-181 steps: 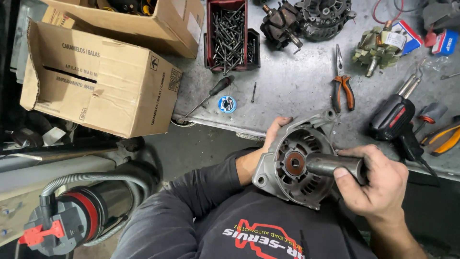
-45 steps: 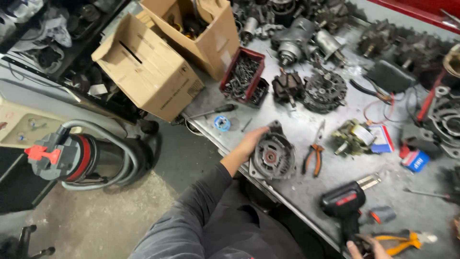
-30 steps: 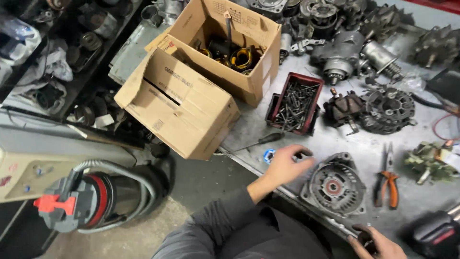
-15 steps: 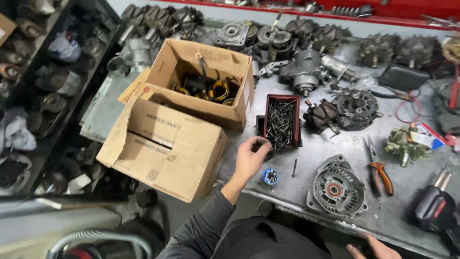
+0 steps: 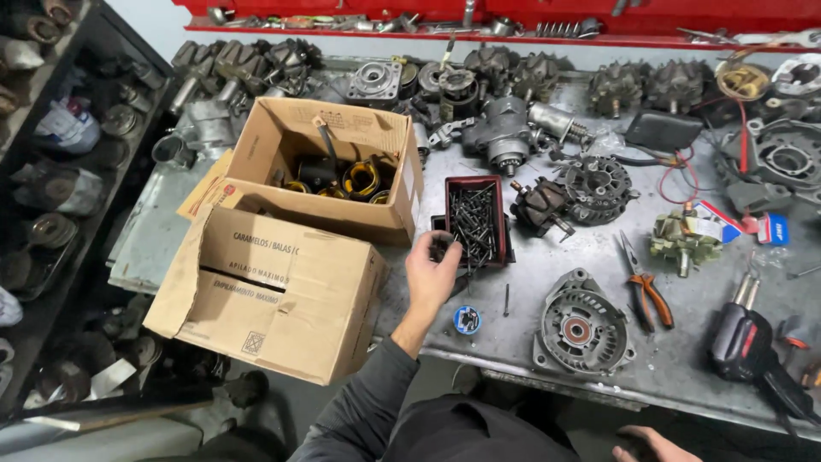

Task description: The person works at a bench covered with alternator parts, fitting a bearing into an alternator housing and driving it in using a socket. They then sort bolts from a red tray into a black parts bin while handling small alternator components.

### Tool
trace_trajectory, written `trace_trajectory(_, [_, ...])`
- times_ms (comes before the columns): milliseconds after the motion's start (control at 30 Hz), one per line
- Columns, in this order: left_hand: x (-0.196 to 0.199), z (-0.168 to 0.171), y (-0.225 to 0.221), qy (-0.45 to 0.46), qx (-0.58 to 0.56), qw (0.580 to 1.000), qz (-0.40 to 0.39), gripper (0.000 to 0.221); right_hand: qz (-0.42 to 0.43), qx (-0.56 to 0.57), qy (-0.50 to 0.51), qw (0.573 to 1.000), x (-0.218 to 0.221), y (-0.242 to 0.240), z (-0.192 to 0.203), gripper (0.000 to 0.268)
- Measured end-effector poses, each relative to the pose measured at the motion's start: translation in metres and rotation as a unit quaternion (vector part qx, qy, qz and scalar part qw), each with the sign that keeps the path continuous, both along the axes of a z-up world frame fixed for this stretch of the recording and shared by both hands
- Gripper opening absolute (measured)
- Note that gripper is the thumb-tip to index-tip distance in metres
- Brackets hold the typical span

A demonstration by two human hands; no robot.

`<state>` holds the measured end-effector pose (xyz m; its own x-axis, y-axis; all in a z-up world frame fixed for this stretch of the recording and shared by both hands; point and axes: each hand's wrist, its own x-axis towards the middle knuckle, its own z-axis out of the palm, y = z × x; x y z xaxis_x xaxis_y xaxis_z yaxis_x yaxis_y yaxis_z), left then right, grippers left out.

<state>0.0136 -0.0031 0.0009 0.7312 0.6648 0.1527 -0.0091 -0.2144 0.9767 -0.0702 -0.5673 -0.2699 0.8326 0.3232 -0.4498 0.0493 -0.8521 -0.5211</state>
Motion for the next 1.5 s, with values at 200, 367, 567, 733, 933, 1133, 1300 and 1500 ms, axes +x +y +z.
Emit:
trace_trajectory(200, [0.001,0.004,0.003,0.040,0.080,0.996,0.024,0.039,-0.065,-0.036,-0.094,0.993,-0.016,0.043,0.056,0.050])
trace_trajectory(367, [0.001,0.015,0.007,0.122,0.138,0.983,0.004,0.046,-0.017,0.005,-0.032,0.999,0.002,0.102,0.169,0.053])
trace_trajectory(567, [0.010,-0.011,0.019,0.236,0.255,0.936,-0.052,0.035,0.008,0.025,-0.037,0.999,0.004,0.178,0.285,0.056])
trace_trajectory(733, [0.011,-0.008,0.016,0.220,0.289,0.926,-0.102,0.033,-0.044,0.046,-0.020,0.998,-0.002,0.193,0.284,0.058])
trace_trajectory(933, [0.013,-0.036,0.028,0.170,0.247,0.949,-0.100,0.033,-0.332,0.265,0.203,0.882,0.015,0.211,0.242,0.046])
trace_trajectory(1133, [0.005,0.003,0.012,0.102,0.195,0.972,-0.082,0.037,-0.400,0.296,0.238,0.835,0.033,0.216,0.227,0.053])
trace_trajectory(1300, [-0.010,0.035,-0.009,0.077,0.125,0.978,-0.146,0.037,-0.400,0.205,0.187,0.873,0.051,0.212,0.198,0.068])
trace_trajectory(1500, [-0.032,0.029,-0.042,0.120,0.025,0.974,-0.188,0.039,-0.201,0.008,-0.039,0.979,0.064,0.194,0.046,0.056])
